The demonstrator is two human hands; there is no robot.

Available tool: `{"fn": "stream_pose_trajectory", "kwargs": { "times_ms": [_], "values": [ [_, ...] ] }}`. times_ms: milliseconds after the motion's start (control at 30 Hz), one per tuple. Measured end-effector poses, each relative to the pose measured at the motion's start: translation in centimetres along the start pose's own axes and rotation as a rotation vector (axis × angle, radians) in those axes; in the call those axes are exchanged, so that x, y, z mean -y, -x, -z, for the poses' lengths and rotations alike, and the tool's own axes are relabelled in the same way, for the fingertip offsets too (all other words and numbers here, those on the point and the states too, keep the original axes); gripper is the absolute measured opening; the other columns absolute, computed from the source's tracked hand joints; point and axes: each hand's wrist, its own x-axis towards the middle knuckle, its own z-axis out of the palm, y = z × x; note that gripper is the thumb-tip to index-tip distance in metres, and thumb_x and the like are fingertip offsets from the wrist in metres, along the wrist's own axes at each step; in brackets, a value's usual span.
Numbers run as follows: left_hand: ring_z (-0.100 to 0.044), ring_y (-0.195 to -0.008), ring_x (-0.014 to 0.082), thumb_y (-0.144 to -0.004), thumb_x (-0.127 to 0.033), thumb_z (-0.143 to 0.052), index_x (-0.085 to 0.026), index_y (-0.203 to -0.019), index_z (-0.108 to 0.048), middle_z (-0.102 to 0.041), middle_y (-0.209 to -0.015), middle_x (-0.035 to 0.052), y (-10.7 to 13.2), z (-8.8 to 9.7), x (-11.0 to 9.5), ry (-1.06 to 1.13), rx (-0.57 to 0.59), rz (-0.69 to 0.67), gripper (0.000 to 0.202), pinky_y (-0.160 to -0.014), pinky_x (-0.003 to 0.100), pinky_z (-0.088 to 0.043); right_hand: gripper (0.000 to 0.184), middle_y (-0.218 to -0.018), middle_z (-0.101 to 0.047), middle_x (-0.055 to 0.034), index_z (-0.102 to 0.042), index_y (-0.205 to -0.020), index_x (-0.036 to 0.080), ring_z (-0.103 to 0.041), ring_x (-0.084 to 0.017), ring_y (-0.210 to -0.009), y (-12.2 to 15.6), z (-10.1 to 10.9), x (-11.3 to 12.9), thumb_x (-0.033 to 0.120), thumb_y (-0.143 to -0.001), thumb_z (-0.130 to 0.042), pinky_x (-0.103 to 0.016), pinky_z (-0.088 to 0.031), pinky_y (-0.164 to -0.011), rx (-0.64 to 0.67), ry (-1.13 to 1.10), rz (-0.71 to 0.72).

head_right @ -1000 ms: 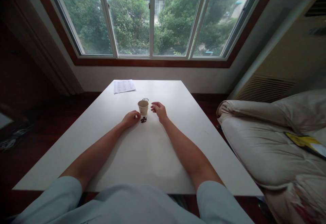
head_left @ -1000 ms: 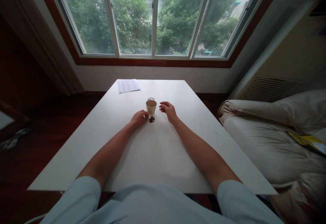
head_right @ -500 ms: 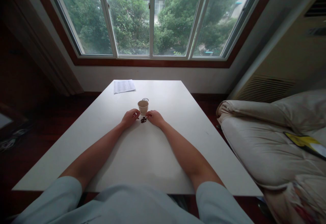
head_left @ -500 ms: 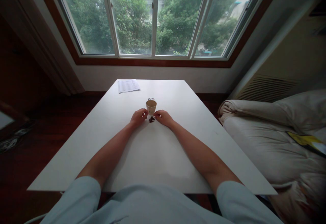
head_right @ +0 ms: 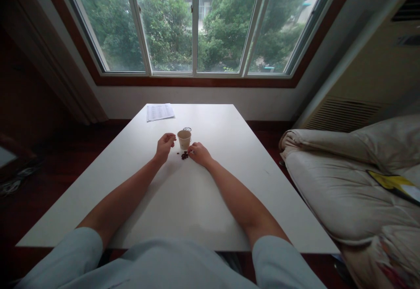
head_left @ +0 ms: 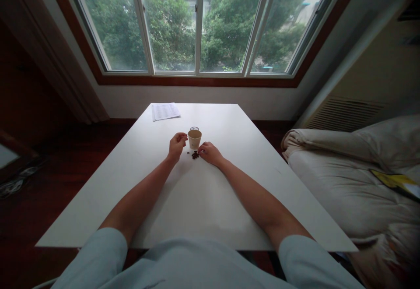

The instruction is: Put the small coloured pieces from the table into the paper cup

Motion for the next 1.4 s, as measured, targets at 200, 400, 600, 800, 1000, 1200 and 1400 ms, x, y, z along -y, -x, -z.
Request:
{"fn": "stream_pose_trajectory", "kwargs": {
  "times_ms": [200, 400, 600, 800, 1000, 1200, 1400],
  "values": [
    [-0.047, -0.054, 0.0046, -0.076, -0.039, -0.074, -0.017, -0.094, -0.064, -0.061, -0.080, 0.0000, 0.0, -0.8, -0.7, 0.314, 0.056, 0.135, 0.030, -0.052, 0.020, -0.040, 0.012, -0.091, -0.064, -0.0049, -0.073, -0.088, 0.023, -0.055, -0.020, -0.092, 0.1, -0.3, 0.1, 0.018, -0.082, -0.064, -0.030, -0.045, -0.082, -0.018, -0.001, 0.005],
    [-0.046, -0.052, 0.0029, -0.073, -0.040, -0.076, -0.016, -0.095, -0.066, -0.065, -0.084, 0.0015, -0.2, -0.9, -1.3, 0.366, 0.014, 0.274, 0.034, -0.052, 0.020, -0.041, 0.013, -0.094, -0.065, -0.0043, -0.072, -0.092, 0.023, -0.055, -0.020, -0.093, 0.2, -0.3, 0.0, 0.020, -0.081, -0.067, -0.030, -0.044, -0.081, -0.032, -0.027, 0.025],
    [-0.046, -0.052, 0.0026, -0.070, -0.036, -0.078, -0.015, -0.095, -0.067, -0.069, -0.087, 0.0041, -0.4, -1.0, -2.3, 0.367, -0.003, 0.335, 0.035, -0.051, 0.019, -0.040, 0.013, -0.091, -0.064, -0.0047, -0.073, -0.092, 0.023, -0.055, -0.020, -0.093, 0.2, -0.2, 0.2, 0.020, -0.082, -0.067, -0.031, -0.044, -0.081, -0.026, -0.029, 0.027],
    [-0.050, -0.054, 0.0039, -0.075, -0.032, -0.072, -0.015, -0.106, -0.069, -0.072, -0.105, 0.0095, -0.4, -0.8, -3.6, 0.365, 0.097, 0.375, 0.036, -0.055, 0.022, -0.045, 0.014, -0.095, -0.064, -0.0045, -0.072, -0.094, 0.024, -0.055, -0.020, -0.093, 0.2, -0.2, 0.1, 0.021, -0.083, -0.066, -0.031, -0.045, -0.081, -0.028, -0.014, 0.022],
    [-0.051, -0.054, 0.0044, -0.071, -0.029, -0.071, -0.015, -0.108, -0.070, -0.072, -0.106, 0.0096, -0.8, -0.2, -3.7, 0.268, 0.105, 0.330, 0.040, -0.059, 0.024, -0.047, 0.017, -0.096, -0.064, -0.0047, -0.072, -0.098, 0.025, -0.055, -0.020, -0.094, 0.3, -0.1, 0.0, 0.021, -0.084, -0.066, -0.031, -0.045, -0.082, -0.018, -0.009, 0.044],
    [-0.048, -0.054, 0.0058, -0.073, -0.028, -0.062, -0.016, -0.094, -0.071, -0.070, -0.086, 0.0052, -1.6, 1.1, -2.1, 0.089, 0.045, 0.215, 0.026, -0.059, 0.023, -0.043, 0.015, -0.096, -0.063, -0.0050, -0.073, -0.096, 0.025, -0.055, -0.020, -0.095, 0.3, 0.0, 0.2, 0.018, -0.084, -0.065, -0.031, -0.044, -0.082, -0.002, -0.024, 0.060],
    [-0.052, -0.060, 0.0110, -0.078, -0.027, -0.054, -0.017, -0.089, -0.071, -0.066, -0.076, 0.0034, -1.2, 2.3, -0.6, -0.174, 0.084, 0.079, 0.023, -0.062, 0.025, -0.044, 0.012, -0.094, -0.064, -0.0049, -0.072, -0.090, 0.023, -0.055, -0.019, -0.094, 0.2, -0.1, 0.3, 0.017, -0.082, -0.065, -0.030, -0.044, -0.081, -0.006, -0.036, 0.033]
  ]
}}
